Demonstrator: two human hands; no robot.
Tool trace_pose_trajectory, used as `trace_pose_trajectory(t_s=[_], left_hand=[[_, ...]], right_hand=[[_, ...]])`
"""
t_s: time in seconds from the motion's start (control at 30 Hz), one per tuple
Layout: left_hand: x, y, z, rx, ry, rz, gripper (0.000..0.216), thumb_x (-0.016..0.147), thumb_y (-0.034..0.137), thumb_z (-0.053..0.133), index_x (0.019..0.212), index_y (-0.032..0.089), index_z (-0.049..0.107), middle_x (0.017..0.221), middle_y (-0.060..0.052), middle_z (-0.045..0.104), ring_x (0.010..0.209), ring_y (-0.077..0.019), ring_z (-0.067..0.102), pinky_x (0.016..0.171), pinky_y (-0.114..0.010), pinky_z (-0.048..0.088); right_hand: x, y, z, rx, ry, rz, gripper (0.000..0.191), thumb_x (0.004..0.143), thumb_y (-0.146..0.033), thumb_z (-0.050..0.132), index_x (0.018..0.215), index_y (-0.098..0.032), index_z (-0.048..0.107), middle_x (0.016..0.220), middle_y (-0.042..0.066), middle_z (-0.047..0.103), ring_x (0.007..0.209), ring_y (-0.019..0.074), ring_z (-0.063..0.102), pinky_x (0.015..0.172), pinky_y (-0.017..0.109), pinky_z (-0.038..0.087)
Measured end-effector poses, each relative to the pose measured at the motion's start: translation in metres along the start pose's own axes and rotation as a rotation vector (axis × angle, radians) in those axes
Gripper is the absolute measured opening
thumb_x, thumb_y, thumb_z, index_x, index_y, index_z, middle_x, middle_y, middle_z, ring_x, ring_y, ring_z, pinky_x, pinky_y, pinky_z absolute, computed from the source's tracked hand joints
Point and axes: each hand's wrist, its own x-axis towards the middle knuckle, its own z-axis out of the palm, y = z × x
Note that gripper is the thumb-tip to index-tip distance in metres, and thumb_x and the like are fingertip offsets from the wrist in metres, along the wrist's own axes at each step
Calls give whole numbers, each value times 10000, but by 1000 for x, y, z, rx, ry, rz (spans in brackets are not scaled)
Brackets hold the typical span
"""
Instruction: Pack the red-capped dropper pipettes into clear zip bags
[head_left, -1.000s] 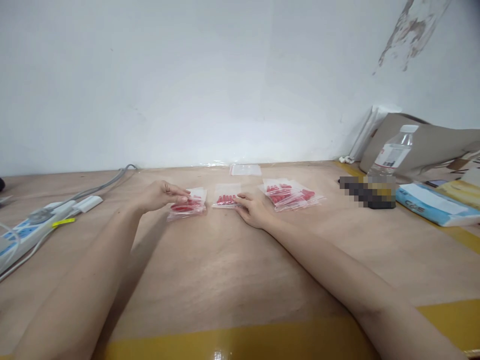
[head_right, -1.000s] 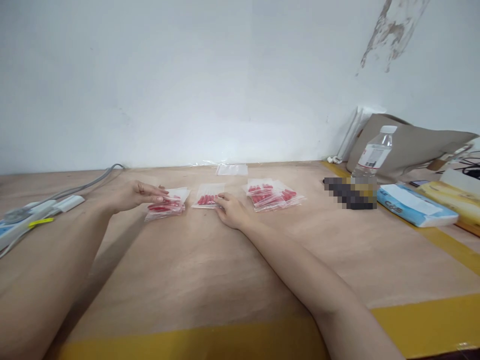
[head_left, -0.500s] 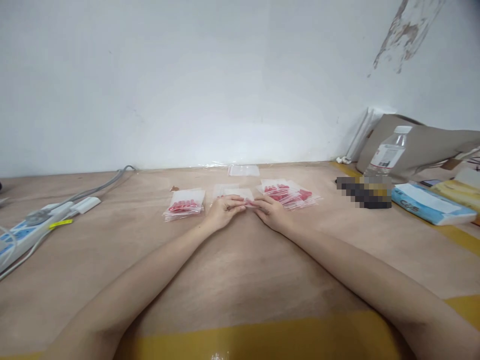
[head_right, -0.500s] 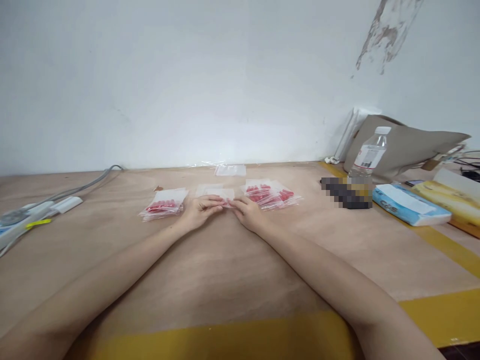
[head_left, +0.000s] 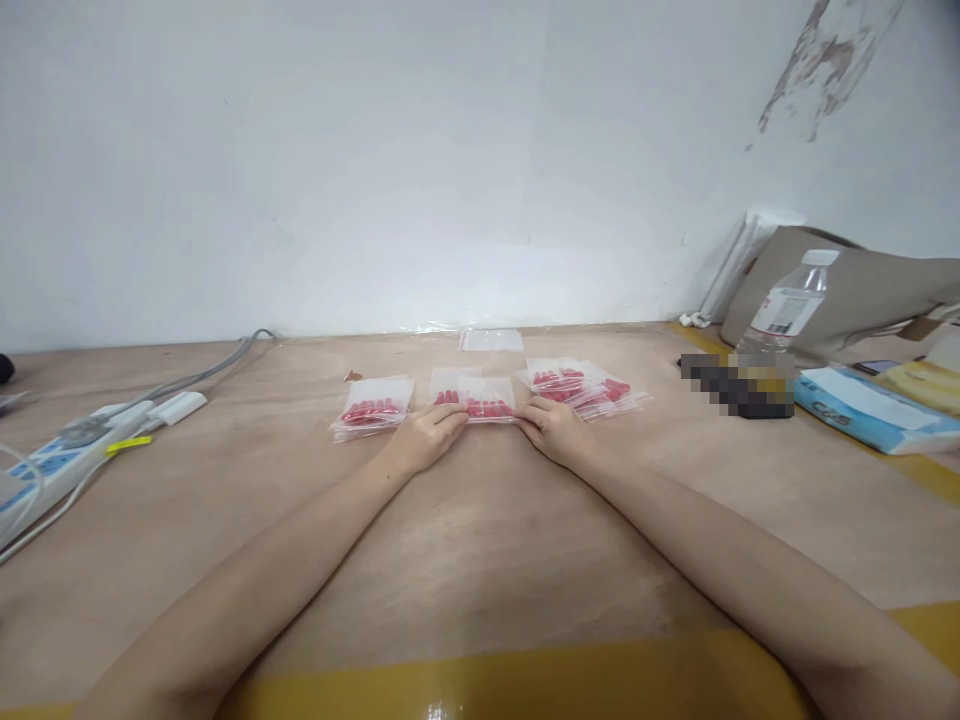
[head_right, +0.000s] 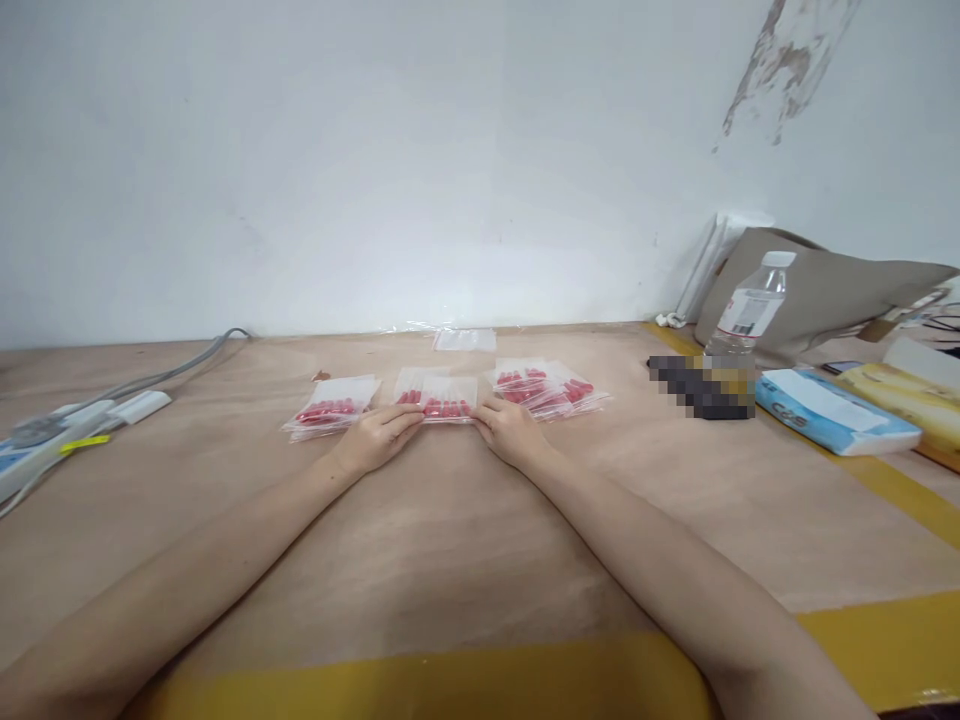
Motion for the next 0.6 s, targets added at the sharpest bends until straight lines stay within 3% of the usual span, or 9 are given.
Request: trace_pose_trajectory(t_s=[0.2,0.33,0.6], left_hand=[[2,-1,2,69,-111,81,232,893,141,401,886,165,632,905,-55,682,815,-144,648,723,-255,533],[5,1,4,119,-119,88,238,897,145,395,870,165,631,892,-49,683,782,-141,648,689,-248,524],[6,1,4,150,-130,104,227,901,153,398,876,153,623,904,-49,676,766,-152,640,675,-263,510]], right_hand=[[0,2,1,-43,42,-20,172,839,-197,489,859,-192,660,817,51,628,737,138,572,655,241,415],[9,-7,6,-84,87,-125,187,857,-228,475,909,-212,654,832,49,638,782,152,543,713,277,382],[34,-30,19,-225,23,-313,257,888,-203,404,800,-180,644,789,46,635,757,156,481,691,316,291]])
